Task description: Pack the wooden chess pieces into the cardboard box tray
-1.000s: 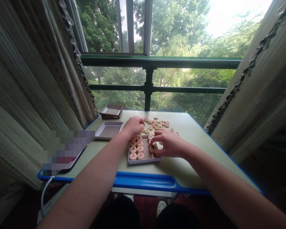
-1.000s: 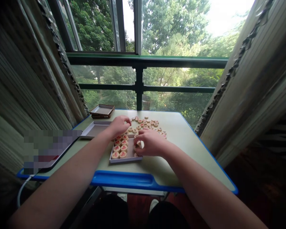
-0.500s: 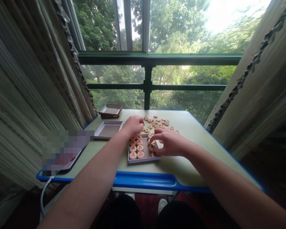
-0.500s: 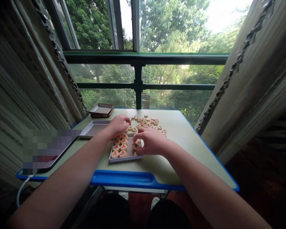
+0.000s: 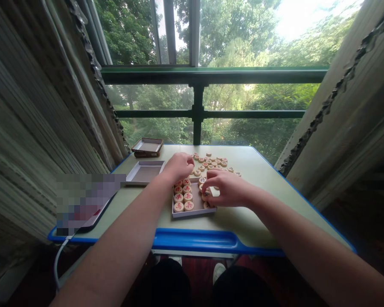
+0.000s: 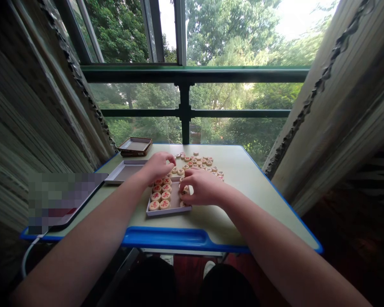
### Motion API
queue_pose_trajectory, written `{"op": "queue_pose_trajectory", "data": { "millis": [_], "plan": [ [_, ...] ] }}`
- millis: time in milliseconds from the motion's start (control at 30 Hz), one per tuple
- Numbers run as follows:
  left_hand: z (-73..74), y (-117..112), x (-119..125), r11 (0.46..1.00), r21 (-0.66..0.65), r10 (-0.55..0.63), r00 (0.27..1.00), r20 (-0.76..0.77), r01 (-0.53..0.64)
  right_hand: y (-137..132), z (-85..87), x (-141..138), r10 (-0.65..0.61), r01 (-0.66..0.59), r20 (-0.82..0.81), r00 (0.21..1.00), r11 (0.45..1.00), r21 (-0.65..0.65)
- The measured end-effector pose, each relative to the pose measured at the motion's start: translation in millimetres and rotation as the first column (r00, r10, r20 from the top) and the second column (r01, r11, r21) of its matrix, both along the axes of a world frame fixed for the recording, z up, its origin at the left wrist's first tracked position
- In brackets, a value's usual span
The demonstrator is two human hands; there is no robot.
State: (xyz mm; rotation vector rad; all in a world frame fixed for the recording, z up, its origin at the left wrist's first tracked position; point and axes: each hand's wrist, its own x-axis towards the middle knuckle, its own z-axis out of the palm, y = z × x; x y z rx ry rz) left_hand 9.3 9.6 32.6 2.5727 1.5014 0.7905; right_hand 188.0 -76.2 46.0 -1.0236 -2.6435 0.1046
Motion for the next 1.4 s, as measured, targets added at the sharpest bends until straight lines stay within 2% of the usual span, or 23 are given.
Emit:
{"op": "queue_pose_trajectory", "data": {
  "millis": [433,700,867,1000,1167,1400],
  "plan": [
    [-0.8,2.5,-0.5,0.999,0.022,-0.031,0.999,-0.044,0.032,9.0,-7.8,1.7,-0.078,0.078,-0.004,0.997,0.996,0.051],
    [-2.7,5.0,-2.0,1.000,0.006,0.017,0.998,-0.059,-0.017,8.5,-5.8,1.7,-0.111,0.116,-0.060,0.992,0.989,0.093],
    [-5.3,5.8,-1.7,0.996,-0.082,0.028,0.994,-0.102,-0.037,18.1,-8.5,8.4,-0.241,0.264,-0.144,0.960,0.948,0.177],
    [-7.9,4.2,-1.4,0.979,-0.191,0.038,0.985,-0.166,-0.070,30.6,-14.8,17.1,-0.319,0.347,-0.165,0.933,0.919,0.186],
    [-9.2,3.7,-2.5,0.973,-0.210,0.062,0.985,-0.161,-0.096,40.2,-22.3,22.5,-0.370,0.393,-0.160,0.915,0.907,0.149],
    [-11.8,7.7,-4.3,0.961,-0.255,0.093,0.993,-0.075,-0.109,37.6,-22.3,19.5,-0.359,0.380,-0.162,0.919,0.917,0.124]
  ]
}}
